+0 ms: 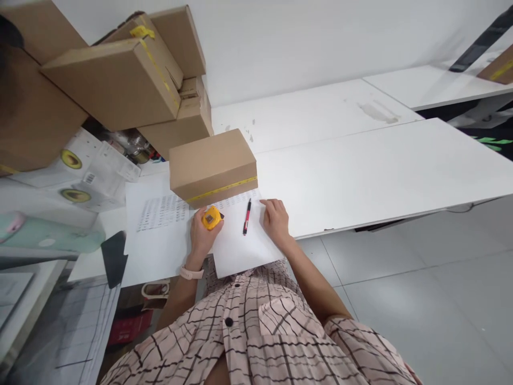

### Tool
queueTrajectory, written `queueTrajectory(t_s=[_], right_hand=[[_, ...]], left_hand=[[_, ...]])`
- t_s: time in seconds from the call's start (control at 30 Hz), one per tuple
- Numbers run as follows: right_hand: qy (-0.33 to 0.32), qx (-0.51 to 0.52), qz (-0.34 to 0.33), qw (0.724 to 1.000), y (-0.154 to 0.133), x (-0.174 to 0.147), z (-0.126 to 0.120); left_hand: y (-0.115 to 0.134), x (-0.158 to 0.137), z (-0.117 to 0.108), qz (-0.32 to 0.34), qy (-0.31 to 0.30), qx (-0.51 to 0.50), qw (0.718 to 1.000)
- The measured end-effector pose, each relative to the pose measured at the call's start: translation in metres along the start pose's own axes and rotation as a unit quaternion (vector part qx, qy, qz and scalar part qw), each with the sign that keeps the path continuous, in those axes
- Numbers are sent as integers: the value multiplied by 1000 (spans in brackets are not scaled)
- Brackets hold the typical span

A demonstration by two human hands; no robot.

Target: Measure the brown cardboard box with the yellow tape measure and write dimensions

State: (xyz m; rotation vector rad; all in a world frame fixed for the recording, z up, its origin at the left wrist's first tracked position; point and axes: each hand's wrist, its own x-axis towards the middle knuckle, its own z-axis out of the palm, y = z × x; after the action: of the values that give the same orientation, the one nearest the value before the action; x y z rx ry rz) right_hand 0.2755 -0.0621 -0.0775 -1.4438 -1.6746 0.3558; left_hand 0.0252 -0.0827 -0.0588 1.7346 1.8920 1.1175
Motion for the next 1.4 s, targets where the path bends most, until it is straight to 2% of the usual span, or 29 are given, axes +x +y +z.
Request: queueTrajectory(t_s=[0.07, 0.1, 0.2, 0.27, 0.43, 0.5, 0.63, 0.7, 0.77, 0.83, 0.9, 1.0, 1.23, 1.4], right_hand=[[-58, 120, 43, 990, -20, 1, -4], [-110, 198, 72, 971, -30, 2, -6], [-236, 397, 154, 873, -57, 9, -11], [-248, 446, 187, 840, -67, 14, -13], [-246, 491, 241, 800, -69, 35, -20], [-209, 496, 227, 812, -68, 56, -28], [-68, 437, 177, 879, -58, 131, -43], [-18, 403, 190, 895, -49, 176, -43], [3, 358, 229, 905, -39, 213, -35], [-11, 299, 262, 917, -33, 236, -22], [-53, 233, 273, 932, -31, 245, -9], [-107, 180, 260, 943, -32, 243, 8], [-154, 193, 264, 932, -33, 233, 18], [-157, 194, 274, 929, -34, 232, 18]], left_hand=[[17, -1, -4, -3, -68, -90, 994], [26, -1, -7, 6, -115, -141, 983], [49, -1, -13, 37, -214, -246, 945], [57, 1, -17, 30, -233, -271, 933], [56, 17, -37, -8, -250, -299, 921], [51, 33, -57, -12, -224, -290, 931], [34, 91, -113, -11, -110, -256, 960], [21, 127, -139, -37, -32, -241, 969], [8, 159, -158, -78, 2, -244, 967], [-5, 182, -170, -106, 14, -239, 965], [-15, 195, -176, -131, 5, -229, 965], [-23, 197, -175, -155, -22, -218, 963], [-10, 196, -153, -138, -57, -208, 967], [-6, 197, -148, -149, -60, -189, 969]])
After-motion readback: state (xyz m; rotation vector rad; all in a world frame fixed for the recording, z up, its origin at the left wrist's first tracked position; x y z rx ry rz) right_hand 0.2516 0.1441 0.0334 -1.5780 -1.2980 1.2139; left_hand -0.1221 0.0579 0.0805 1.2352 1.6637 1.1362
